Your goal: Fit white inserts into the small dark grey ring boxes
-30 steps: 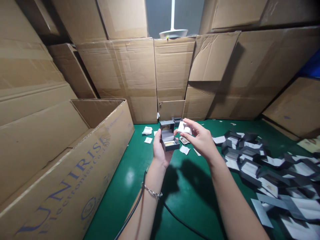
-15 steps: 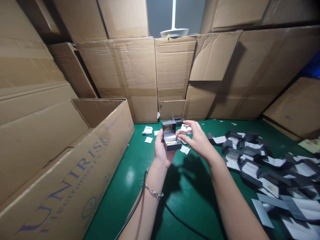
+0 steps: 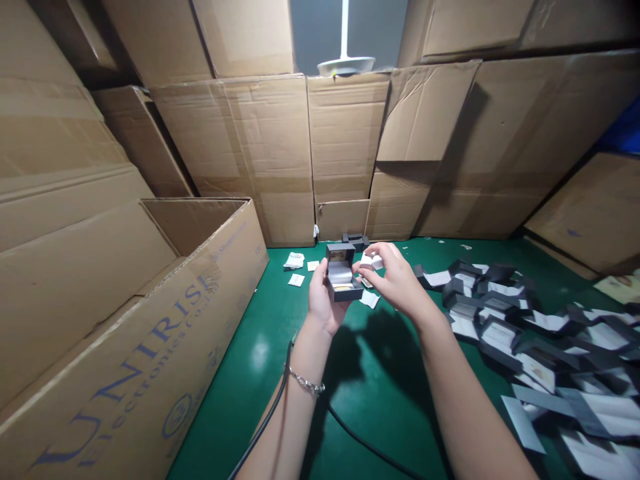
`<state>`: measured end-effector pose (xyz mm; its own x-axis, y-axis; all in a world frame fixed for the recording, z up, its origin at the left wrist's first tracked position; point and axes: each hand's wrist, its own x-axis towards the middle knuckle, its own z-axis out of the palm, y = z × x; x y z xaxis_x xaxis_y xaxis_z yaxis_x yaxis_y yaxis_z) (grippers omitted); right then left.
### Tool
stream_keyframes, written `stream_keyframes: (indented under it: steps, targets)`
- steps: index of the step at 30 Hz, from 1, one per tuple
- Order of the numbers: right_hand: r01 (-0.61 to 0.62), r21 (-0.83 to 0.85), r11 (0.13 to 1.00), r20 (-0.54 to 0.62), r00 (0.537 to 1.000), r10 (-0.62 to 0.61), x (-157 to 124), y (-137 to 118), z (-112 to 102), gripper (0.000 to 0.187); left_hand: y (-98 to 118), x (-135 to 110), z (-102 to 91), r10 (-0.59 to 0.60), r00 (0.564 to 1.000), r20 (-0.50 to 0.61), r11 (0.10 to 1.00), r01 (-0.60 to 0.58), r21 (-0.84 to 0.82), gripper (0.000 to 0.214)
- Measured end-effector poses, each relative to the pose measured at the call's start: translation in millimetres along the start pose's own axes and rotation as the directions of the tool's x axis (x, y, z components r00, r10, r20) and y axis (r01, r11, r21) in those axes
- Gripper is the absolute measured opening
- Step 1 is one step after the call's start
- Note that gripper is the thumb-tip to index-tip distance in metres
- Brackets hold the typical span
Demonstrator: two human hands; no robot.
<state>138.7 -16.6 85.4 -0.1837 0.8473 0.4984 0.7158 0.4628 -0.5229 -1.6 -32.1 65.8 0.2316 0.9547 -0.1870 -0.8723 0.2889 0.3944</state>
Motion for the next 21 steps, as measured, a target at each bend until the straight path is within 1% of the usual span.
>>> stream_keyframes:
  steps: [7,9,11,13,16,18,21]
  targets:
    - [0.041,-0.018,0.999,-0.009,0.999,-0.041,0.4,-0.1,1.2,0.020,0.9,-0.1,1.0,-0.012,1.000,-0.004,1.000,0.012,-0.002,0.042]
    - [0.069,-0.014,0.998,0.015,0.998,-0.068,0.2,1.4,0.9,0.023,1.9,0.0,0.1,-0.010,1.000,0.002,1.000,0.010,-0.009,0.042]
    - [0.078,-0.008,0.997,0.066,0.995,-0.077,-0.5,3.7,1.1,0.029,3.5,0.2,-1.6,-0.014,1.000,0.023,1.000,0.014,-0.020,0.044]
    - [0.057,0.004,0.998,0.112,0.992,-0.057,-1.5,7.0,3.2,0.037,5.3,0.6,-3.2,-0.014,0.999,0.036,1.000,0.015,-0.018,0.046]
    - [0.025,0.015,1.000,0.125,0.992,-0.027,-2.3,12.1,9.2,0.046,7.4,1.5,-4.2,0.012,1.000,0.009,1.000,-0.012,-0.001,0.044]
    - [0.023,0.009,1.000,0.127,0.992,-0.024,-2.1,14.1,12.3,0.046,8.1,2.5,-4.3,0.033,0.999,-0.010,0.999,-0.033,0.001,0.042]
    - [0.012,-0.005,1.000,0.163,0.986,-0.011,-0.6,14.0,11.5,0.043,8.4,4.0,-4.5,0.041,0.999,-0.024,0.999,-0.041,0.010,0.041]
